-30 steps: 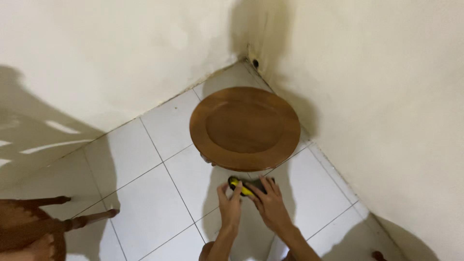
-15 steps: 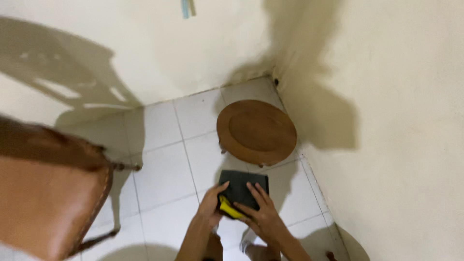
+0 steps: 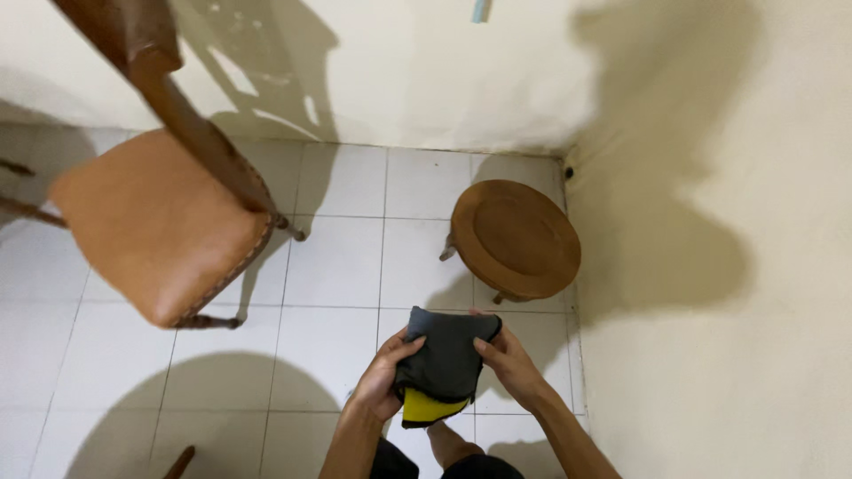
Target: The person wipes down the surface and legs of a small wooden table using a cloth.
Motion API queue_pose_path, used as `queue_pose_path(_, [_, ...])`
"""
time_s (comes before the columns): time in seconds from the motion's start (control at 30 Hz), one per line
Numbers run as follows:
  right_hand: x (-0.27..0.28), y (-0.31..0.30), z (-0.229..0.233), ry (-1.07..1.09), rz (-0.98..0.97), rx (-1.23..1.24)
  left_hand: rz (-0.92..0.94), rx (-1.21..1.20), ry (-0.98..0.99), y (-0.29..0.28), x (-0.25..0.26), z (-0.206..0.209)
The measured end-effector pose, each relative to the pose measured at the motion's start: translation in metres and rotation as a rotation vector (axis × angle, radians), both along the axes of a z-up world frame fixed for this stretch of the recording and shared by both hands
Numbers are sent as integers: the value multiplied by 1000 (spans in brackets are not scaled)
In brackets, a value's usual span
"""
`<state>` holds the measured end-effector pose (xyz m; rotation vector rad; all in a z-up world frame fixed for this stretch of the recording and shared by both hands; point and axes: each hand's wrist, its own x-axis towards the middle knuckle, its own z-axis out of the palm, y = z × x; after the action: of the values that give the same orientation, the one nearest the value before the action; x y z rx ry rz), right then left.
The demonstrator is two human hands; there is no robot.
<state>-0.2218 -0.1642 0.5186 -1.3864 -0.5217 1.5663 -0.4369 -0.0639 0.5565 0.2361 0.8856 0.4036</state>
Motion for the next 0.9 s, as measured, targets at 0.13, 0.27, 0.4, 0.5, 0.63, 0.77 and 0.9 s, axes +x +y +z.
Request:
queue_pose_path(0.13, [-32, 11, 0, -111, 98, -45, 71, -25, 70, -6, -41, 1])
queue_pose_path(0.27, [-79, 24, 7, -228, 126, -139, 66, 174, 115, -14, -97, -11])
queue_pose_path(0.4, [-140, 40, 9, -328, 220, -72, 58, 309, 295, -30, -163, -28])
queue_pose_path(0.5, [-185, 46, 5, -308, 298, 27, 240, 341, 250, -54, -208, -42])
queue_pose_path(0.63, [-237, 50, -7, -362, 405, 32, 446, 306, 355, -85, -251, -62])
queue_pose_path(0.77, [-280, 50, -23, -279, 459, 144, 618, 342, 351, -104, -285, -75])
queue_pose_path(0.9, [-319, 49, -30, -348, 486, 68, 623, 360, 461, -125, -318, -88])
